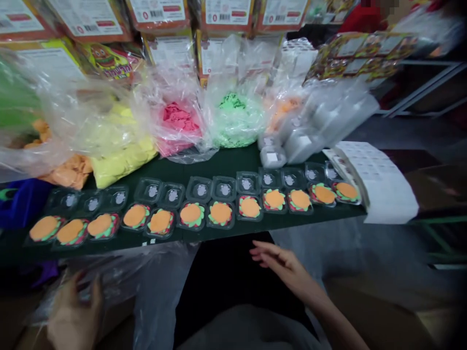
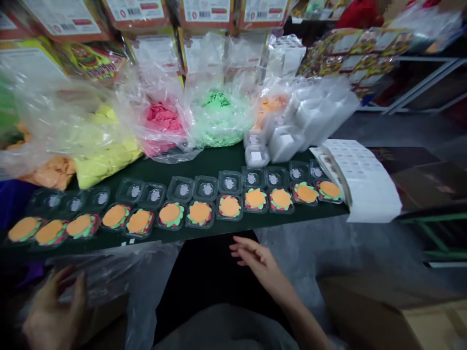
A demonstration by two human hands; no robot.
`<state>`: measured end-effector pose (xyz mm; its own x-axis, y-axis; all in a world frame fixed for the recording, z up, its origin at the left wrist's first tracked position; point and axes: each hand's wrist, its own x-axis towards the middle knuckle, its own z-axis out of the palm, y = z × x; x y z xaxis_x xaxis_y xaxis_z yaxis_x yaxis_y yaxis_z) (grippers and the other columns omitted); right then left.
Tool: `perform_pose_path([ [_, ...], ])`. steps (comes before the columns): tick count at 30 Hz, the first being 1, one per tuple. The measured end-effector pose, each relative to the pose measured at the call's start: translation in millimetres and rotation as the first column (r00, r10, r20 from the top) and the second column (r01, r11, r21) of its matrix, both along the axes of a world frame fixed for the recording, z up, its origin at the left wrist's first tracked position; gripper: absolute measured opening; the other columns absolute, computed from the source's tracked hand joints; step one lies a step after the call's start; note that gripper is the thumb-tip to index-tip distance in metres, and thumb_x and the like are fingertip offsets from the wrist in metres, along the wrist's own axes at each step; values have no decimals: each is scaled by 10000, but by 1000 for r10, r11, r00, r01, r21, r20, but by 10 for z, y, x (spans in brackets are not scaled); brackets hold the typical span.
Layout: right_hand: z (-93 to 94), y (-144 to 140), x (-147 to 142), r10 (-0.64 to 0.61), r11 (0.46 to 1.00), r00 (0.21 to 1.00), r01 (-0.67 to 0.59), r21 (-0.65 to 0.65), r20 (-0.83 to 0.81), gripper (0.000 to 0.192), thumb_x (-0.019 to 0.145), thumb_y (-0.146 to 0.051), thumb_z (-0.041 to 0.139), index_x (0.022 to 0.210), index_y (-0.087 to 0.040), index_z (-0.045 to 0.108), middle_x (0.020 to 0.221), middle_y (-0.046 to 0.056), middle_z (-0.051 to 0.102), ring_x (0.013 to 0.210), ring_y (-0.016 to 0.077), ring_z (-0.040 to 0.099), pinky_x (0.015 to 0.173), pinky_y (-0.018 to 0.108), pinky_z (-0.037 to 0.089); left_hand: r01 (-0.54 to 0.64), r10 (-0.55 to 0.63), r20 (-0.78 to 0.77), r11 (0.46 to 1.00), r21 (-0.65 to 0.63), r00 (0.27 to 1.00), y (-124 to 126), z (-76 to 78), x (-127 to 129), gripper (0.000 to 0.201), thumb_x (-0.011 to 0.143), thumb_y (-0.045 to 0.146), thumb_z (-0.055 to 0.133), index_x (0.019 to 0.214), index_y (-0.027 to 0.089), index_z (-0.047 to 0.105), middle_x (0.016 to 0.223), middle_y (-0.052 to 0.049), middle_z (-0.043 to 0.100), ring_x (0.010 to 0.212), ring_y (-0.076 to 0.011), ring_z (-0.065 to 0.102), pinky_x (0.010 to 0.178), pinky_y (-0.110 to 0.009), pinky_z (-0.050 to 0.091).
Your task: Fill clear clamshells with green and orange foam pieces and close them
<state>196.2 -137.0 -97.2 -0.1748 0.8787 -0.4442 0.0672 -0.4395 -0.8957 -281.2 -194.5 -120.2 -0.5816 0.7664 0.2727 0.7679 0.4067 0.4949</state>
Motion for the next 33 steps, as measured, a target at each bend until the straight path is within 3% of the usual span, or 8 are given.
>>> perform_pose_path([
  [3,58,164,92,-160,982,969,137,-132,-188,428,872,-481,747,1240,-264,709,1242,119,753,1085,269,728,836,379,575,78,-79,4,990,116,997,230,335,863,429,904,458,625,1259,220,659,1140,-116,695,1022,-338,669,964,-517,525],
  [7,89,331,37,-297,941,860,189,-282,-415,400,823,-383,807,1173,-223,700,1289,130,737,1120,287,734,802,333,566,456,-485,51,849,266,873,1211,776,1849,346,971,357,586,1291,229,614,1261,-100,664,1143,-267,624,1036,-428,490],
  [10,56,402,-51,-381,915,784,245,-319,-490,423,793,-341,834,1165,-224,669,1288,122,740,1137,296,733,816,337,569,756,-757,-57,639,138,650,2042,924,2354,332,979,306,576,1301,234,608,1312,-94,655,1239,-273,558,1104,-451,420],
  [15,-12,460,-99,-495,868,670,343,-360,-553,422,758,-284,856,1119,-232,644,1203,111,778,1161,283,725,944,391,552,844,-857,-30,512,-158,514,2788,869,2616,371,970,282,577,1332,203,606,1345,-114,644,1287,-319,491,1088,-506,376],
  [19,-20,396,-110,-479,870,668,272,-412,-570,439,739,-302,872,1111,-211,658,1237,140,761,1215,304,693,1001,448,532,836,-888,11,427,-345,459,2924,744,2483,390,957,250,560,1341,223,622,1358,-111,659,1291,-335,494,1070,-539,350],
  [23,-16,272,-299,-379,887,701,89,-452,-605,416,748,-345,870,1091,-189,691,1308,167,721,1262,345,657,1008,508,524,822,-909,45,353,-446,415,2965,683,2404,235,919,163,575,1077,195,745,1064,-90,773,1101,-298,635,1061,-529,329],
  [27,-27,229,-594,-368,889,670,50,-456,-644,434,734,-348,884,1100,-202,703,1307,156,722,1284,338,641,1058,530,492,860,-897,28,414,-298,441,2875,726,2433,173,927,156,593,989,176,753,929,-63,785,888,-222,699,964,-402,415],
  [33,-28,280,-690,-393,893,672,117,-434,-628,380,737,-317,869,1055,-186,708,1160,139,785,1198,298,698,1110,493,457,825,-850,-147,527,-203,506,2438,790,2417,196,992,221,568,1023,186,758,904,-81,774,849,-233,697,800,-337,495],
])
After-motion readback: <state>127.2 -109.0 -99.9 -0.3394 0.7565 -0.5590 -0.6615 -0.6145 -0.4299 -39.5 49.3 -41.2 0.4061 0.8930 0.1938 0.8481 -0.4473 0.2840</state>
